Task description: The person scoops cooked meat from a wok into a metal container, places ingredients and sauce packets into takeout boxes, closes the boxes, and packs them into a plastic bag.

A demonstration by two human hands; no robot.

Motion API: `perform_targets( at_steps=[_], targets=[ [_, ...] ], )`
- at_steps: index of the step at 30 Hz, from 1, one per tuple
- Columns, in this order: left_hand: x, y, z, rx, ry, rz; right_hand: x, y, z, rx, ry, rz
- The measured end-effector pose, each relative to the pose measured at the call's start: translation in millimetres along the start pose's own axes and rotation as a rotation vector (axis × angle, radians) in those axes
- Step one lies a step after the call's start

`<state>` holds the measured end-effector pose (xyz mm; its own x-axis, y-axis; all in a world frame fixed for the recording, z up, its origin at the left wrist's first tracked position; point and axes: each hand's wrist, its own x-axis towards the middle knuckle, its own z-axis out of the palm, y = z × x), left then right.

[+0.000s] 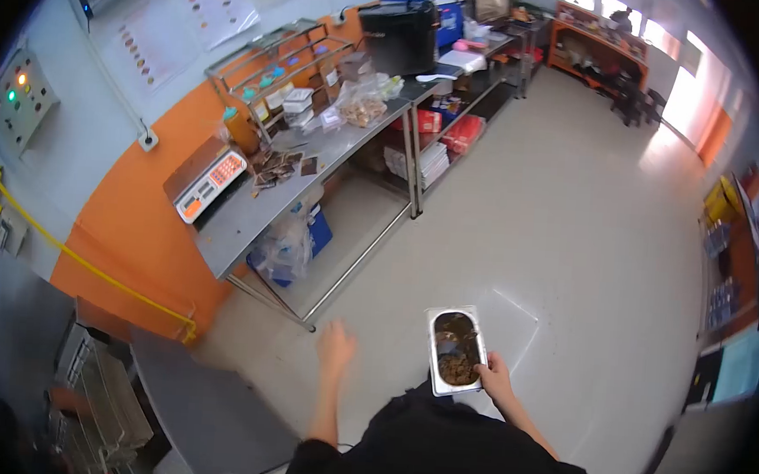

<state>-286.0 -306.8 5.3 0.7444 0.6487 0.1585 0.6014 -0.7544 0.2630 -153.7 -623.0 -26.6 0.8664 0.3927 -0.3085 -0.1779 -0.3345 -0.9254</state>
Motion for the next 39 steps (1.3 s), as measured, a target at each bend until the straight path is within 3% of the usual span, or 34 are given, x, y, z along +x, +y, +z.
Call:
perform_targets(
  at_steps=[2, 4, 6, 11, 13, 14, 16, 19, 20, 21, 24, 25, 30, 32, 34, 37, 39],
  targets=[
    [89, -33, 49, -0.295, 0.002, -0.042, 33, -20, -27, -0.005, 0.085, 0.064],
    [181, -18, 41, -0.335, -0.006, -0.141, 78, -39, -57, 0.118, 0.156, 0.114],
    [267, -7, 25, -0.092, -0.101, -0.154, 123, -79, -84, 0.119, 0.229, 0.190],
    [445, -50, 42, -0.084, 0.182, -0.408, 273, -51, -145, 0.129, 0.343, 0.045],
    [497, -72, 62, -0.169, 0.349, -0.479, 349, -47, -164, 0.093, 0.395, -0.127],
    [512, -68, 63, -0.082, 0.364, -0.530, 369, -70, -152, 0.092, 0.425, -0.190],
    [526, -60, 73, 0.097, 0.363, -0.632, 402, -129, -155, 0.135, 0.272, 0.015],
    [561, -77, 61, 0.450, 0.708, -0.524, 479, -187, -145, 0.105, 0.195, -0.040],
    [562, -86, 60, 0.579, 0.798, -0.485, 499, -208, -134, 0.103, 0.152, -0.059],
    [565, -102, 54, 0.594, 0.729, -0.590, 517, -226, -121, 0.097, 0.108, -0.072],
    [570, -151, 45, 0.368, 0.634, -0.926, 580, -277, -68, -0.164, -0.132, -0.232],
    [569, -163, 43, 0.327, 0.623, -0.987, 595, -293, -42, -0.162, -0.217, -0.194],
    [576, -225, 29, 0.264, 0.552, -0.867, 667, -347, 127, -0.281, -0.586, -0.200],
    [587, -244, 17, 0.202, 0.494, -0.825, 689, -343, 200, -0.108, -0.668, -0.199],
    [593, -256, 22, 0.172, 0.416, -0.813, 703, -348, 264, -0.108, -0.687, -0.313],
    [611, -254, 26, 0.077, 0.405, -0.761, 726, -351, 331, -0.099, -0.723, -0.289],
    [621, -263, 34, 0.033, 0.415, -0.631, 743, -372, 354, -0.356, -0.741, -0.334]
  ],
)
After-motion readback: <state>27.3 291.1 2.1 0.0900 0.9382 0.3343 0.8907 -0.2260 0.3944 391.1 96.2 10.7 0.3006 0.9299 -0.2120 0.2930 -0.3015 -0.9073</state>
